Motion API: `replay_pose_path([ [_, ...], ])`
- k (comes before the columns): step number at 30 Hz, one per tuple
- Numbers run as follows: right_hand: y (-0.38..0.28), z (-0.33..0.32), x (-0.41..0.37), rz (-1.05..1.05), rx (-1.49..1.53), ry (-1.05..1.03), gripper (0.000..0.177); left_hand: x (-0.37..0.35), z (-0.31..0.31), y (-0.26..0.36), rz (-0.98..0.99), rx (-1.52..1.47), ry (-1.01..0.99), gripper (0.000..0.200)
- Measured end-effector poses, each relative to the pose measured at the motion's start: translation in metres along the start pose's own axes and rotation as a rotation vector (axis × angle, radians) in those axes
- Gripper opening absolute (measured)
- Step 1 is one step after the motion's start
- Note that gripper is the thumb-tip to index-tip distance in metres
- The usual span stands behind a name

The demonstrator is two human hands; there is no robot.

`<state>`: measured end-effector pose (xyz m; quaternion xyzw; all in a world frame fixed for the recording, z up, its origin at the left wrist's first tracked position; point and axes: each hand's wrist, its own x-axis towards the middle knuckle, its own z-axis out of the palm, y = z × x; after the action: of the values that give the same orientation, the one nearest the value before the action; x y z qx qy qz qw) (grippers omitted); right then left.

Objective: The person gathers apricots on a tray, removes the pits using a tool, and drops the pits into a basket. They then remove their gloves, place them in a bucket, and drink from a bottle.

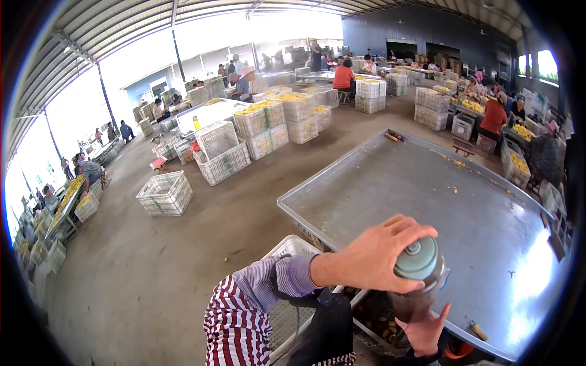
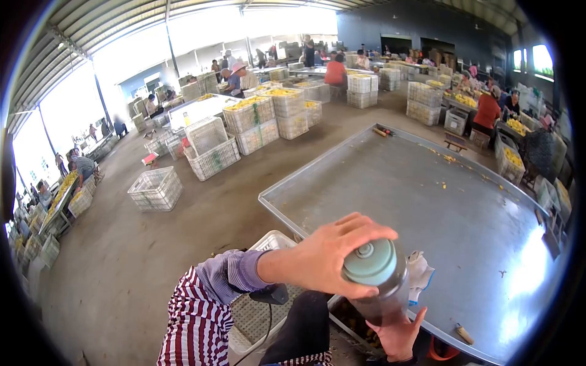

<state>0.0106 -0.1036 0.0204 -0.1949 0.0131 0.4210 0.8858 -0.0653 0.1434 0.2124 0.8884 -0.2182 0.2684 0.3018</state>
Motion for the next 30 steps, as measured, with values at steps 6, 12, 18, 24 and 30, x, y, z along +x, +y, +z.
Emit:
replay_pose_path([
  [6,0.036,0.015,-0.03,-0.165,0.011,0.048,0.068,-0.007,0.012,0.048,0.201,-0.134,-0.04,0.073],
  [12,0.048,-0.029,-0.071,-0.321,-0.298,-0.039,0.062,-0.011,0.01,0.069,0.241,-0.082,-0.016,0.073],
  [18,0.034,-0.021,-0.074,0.222,0.061,-0.511,0.064,-0.019,0.013,0.074,0.469,0.07,0.054,0.066],
  [24,0.033,0.023,-0.063,0.321,-0.528,0.212,0.05,-0.044,0.015,0.072,0.402,0.312,-0.14,0.052],
  [30,0.061,0.014,-0.052,-0.077,-0.887,0.144,0.05,-0.061,0.004,0.062,0.128,0.213,0.024,0.052],
])
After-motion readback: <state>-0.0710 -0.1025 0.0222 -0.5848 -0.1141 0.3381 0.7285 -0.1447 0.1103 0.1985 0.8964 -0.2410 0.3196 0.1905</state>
